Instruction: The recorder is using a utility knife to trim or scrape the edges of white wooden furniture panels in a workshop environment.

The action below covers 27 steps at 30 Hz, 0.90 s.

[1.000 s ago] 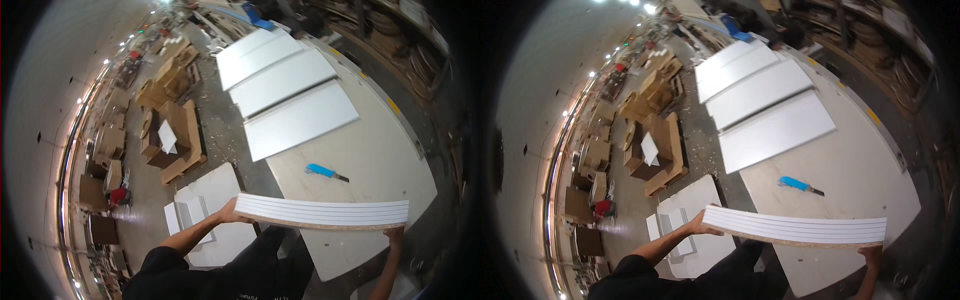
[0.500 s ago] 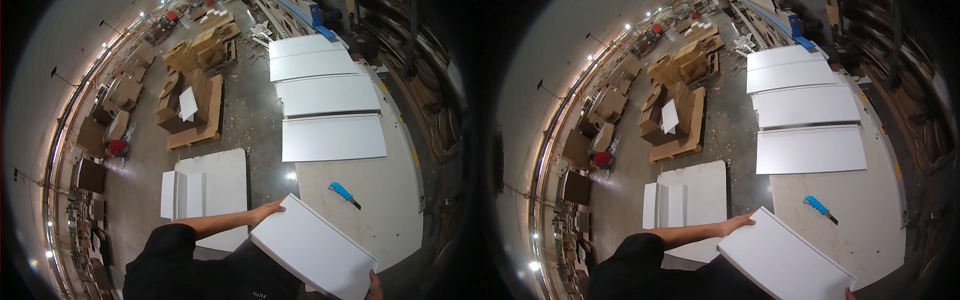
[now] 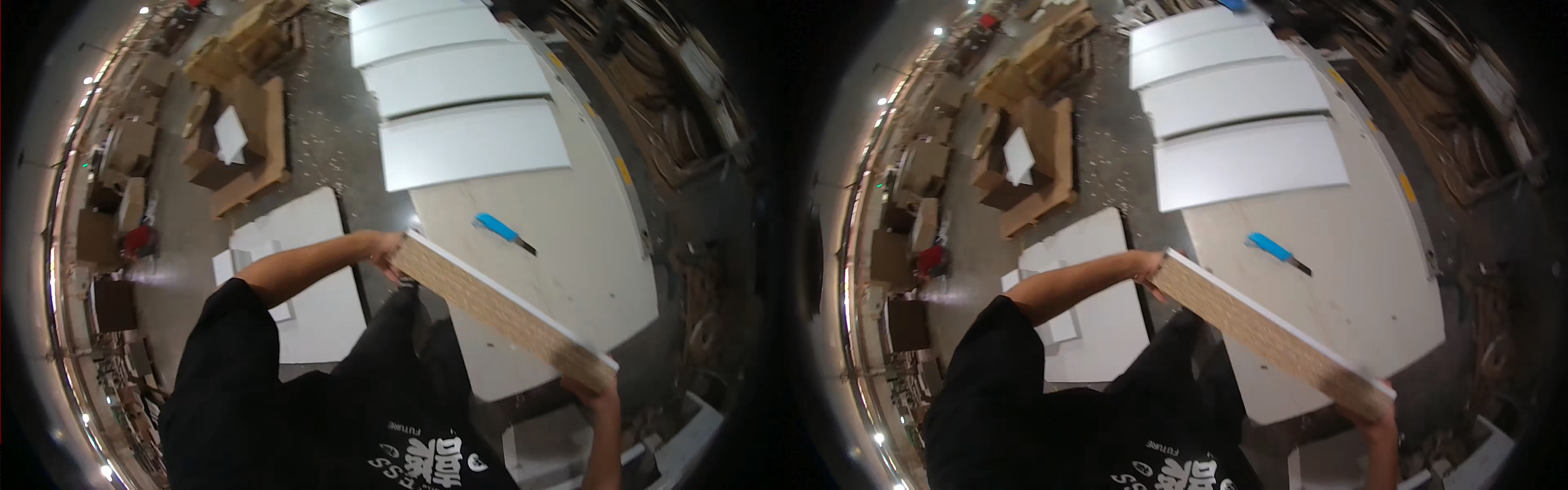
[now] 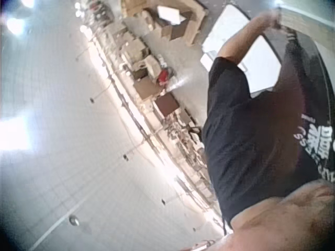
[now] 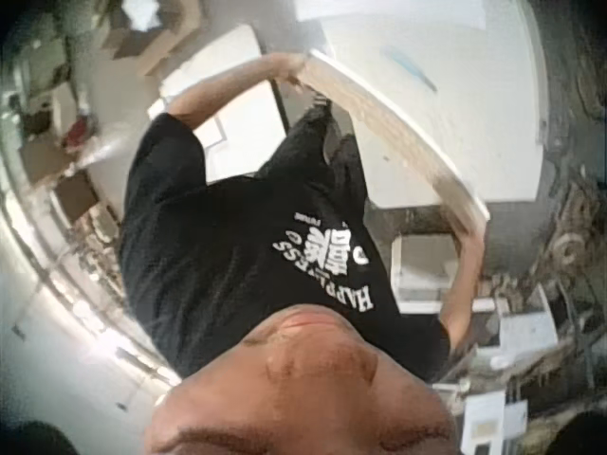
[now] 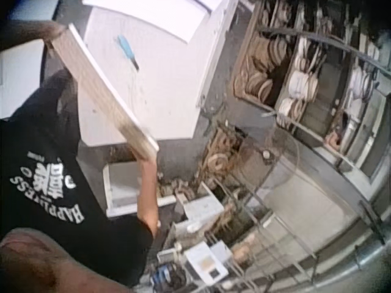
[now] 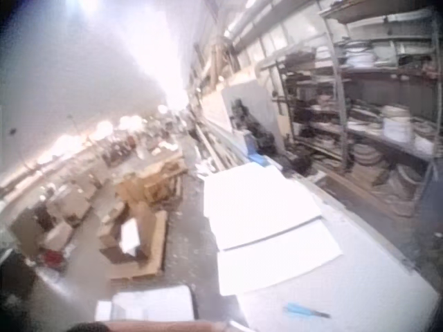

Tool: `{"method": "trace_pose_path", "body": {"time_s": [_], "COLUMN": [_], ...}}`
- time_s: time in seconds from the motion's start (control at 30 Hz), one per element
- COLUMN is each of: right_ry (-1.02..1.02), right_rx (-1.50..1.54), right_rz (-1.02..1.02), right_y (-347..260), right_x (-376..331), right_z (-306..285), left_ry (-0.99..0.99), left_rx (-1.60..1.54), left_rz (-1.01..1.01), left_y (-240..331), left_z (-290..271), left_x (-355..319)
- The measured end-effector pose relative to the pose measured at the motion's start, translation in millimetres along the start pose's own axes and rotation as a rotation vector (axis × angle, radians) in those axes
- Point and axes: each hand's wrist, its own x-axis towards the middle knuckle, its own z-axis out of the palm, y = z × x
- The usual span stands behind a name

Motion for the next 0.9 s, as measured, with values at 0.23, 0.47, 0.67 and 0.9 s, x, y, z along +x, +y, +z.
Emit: {"method": "trace_pose_path", "body": {"time_s": [0.23, 0.47, 0.67, 0.9], "right_ry": [0.034, 0.269, 0.090, -0.003], "right_rx": [-0.022, -0.610, 0.029, 0.000], "right_rz": [-0.249, -0.832, -0.413, -0.543], "right_y": [9, 37, 25, 38], "right_x": [37, 92, 53, 49], "right_z": [-14, -77, -23, -88], "left_ry": [0.115, 0.188, 0.311, 0.259], "left_rx": [0.122, -0.621, -0.535, -0.467], "left_rz": [-0.007, 0.891, 1.038, 1.090], "left_y": [-13, -56, -82, -64], "left_z": [7, 88, 104, 111], "left_x": [-28, -60, -51, -28]}}
